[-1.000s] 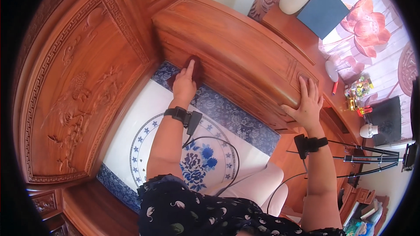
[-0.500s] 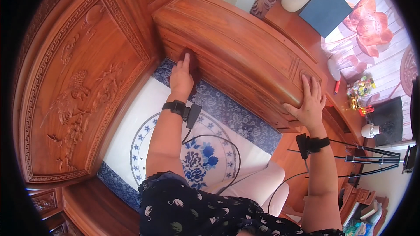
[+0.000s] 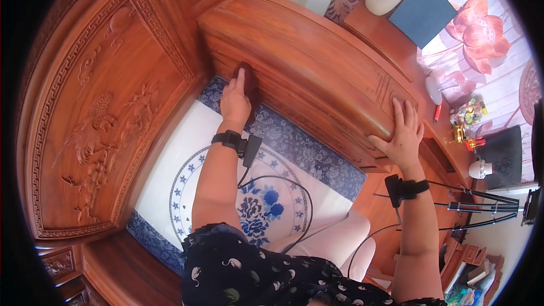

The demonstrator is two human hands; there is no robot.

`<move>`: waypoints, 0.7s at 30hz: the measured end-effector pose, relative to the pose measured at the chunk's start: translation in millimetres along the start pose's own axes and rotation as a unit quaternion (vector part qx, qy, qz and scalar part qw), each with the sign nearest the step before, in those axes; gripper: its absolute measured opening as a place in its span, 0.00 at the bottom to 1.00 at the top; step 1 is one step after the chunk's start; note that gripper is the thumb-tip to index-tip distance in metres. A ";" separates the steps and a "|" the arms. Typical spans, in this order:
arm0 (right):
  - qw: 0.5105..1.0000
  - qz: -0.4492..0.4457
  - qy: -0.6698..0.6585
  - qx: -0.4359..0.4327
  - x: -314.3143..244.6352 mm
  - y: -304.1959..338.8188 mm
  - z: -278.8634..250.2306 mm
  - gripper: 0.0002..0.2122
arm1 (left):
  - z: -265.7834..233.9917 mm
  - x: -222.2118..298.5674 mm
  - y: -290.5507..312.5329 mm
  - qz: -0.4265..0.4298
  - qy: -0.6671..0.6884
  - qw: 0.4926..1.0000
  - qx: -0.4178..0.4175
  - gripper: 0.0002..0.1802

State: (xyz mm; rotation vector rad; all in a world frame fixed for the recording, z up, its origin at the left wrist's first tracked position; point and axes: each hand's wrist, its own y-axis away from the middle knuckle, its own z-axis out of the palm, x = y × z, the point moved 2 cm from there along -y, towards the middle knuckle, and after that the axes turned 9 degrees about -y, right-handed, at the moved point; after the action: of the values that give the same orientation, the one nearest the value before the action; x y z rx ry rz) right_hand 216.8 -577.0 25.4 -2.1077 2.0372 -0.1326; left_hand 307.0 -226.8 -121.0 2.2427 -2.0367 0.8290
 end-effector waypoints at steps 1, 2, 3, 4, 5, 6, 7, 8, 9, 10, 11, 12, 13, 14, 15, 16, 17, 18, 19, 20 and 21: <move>1.000 0.003 0.000 -0.003 -0.3 -0.5 -0.8 0.47 | -0.1 -0.2 -1.1 0.000 0.000 1.000 0.000 0.38; 1.000 0.003 0.000 -0.004 0.2 -0.8 -0.2 0.47 | 0.2 -0.3 -2.0 0.008 -0.017 1.000 -0.001 0.39; 1.000 0.002 0.000 -0.001 1.0 -1.1 0.6 0.47 | 0.7 -0.1 -2.6 0.017 -0.034 0.999 -0.002 0.39; 1.000 0.001 0.000 0.000 2.3 -0.9 1.1 0.47 | 0.7 1.9 -2.8 0.017 -0.033 0.999 -0.004 0.39; 1.000 0.002 0.001 -0.002 2.4 -0.9 1.5 0.47 | -0.1 4.1 -3.0 -0.007 -0.025 1.000 0.003 0.39; 1.000 -0.005 -0.002 0.002 1.3 -1.4 1.6 0.47 | 0.5 6.0 -2.7 -0.030 -0.017 0.999 0.010 0.38; 1.000 -0.012 -0.006 0.006 0.5 -0.5 1.3 0.47 | 1.8 7.9 -0.5 -0.031 -0.016 0.999 0.007 0.38; 1.000 -0.011 -0.005 0.003 0.6 -0.6 1.4 0.47 | 2.9 9.7 1.8 -0.029 0.024 0.999 0.009 0.38; 1.000 -0.012 -0.004 0.005 0.3 -1.5 1.4 0.47 | 3.6 11.6 4.5 -0.028 0.064 0.997 0.011 0.38; 1.000 -0.013 -0.002 0.008 -0.1 -2.5 1.8 0.47 | 7.4 13.7 7.6 -0.028 0.065 0.997 0.010 0.38; 1.000 -0.014 -0.002 0.007 -0.5 -2.5 2.0 0.47 | 11.9 16.6 12.1 -0.025 0.099 0.995 0.003 0.38; 1.000 -0.013 0.001 0.008 -1.0 -2.8 1.8 0.47 | 14.9 19.4 15.7 -0.021 0.132 0.991 -0.003 0.39; 1.000 -0.012 0.005 0.007 -0.2 -2.2 1.3 0.47 | 15.1 24.4 18.7 -0.028 0.177 0.984 -0.011 0.39; 1.000 -0.014 0.007 0.007 0.0 -1.8 1.0 0.47 | 14.1 27.7 21.5 -0.029 0.178 0.983 -0.011 0.39; 1.000 -0.012 0.005 0.007 0.3 -1.7 0.8 0.47 | 12.9 31.3 24.2 -0.015 0.179 0.983 -0.025 0.39; 1.000 -0.010 0.002 0.007 0.2 -2.7 1.4 0.47 | 10.3 34.2 26.5 -0.001 0.178 0.983 -0.039 0.39; 1.000 -0.012 0.002 0.008 0.7 -3.1 1.2 0.47 | 3.5 39.3 30.6 0.022 0.163 0.984 -0.065 0.38; 1.000 -0.012 0.005 0.006 2.0 -2.8 0.6 0.47 | 2.9 40.3 32.4 0.021 0.164 0.984 -0.063 0.38; 1.000 -0.012 0.008 0.004 2.4 -1.7 0.5 0.47 | 2.4 40.0 34.7 0.008 0.163 0.985 -0.056 0.38; 1.000 -0.013 0.010 0.005 2.5 -1.1 0.6 0.47 | 2.4 40.4 35.5 -0.005 0.162 0.986 -0.049 0.38; 1.000 -0.013 0.011 0.007 3.1 -0.7 0.7 0.47 | 2.6 41.9 33.7 -0.005 0.164 0.985 -0.048 0.38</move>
State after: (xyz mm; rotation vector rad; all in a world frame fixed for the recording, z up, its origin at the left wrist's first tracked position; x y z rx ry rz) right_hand 217.8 -580.0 24.7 -2.1334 2.0161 -0.1741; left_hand 277.6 -271.9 -119.0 1.9134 -1.8695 0.9989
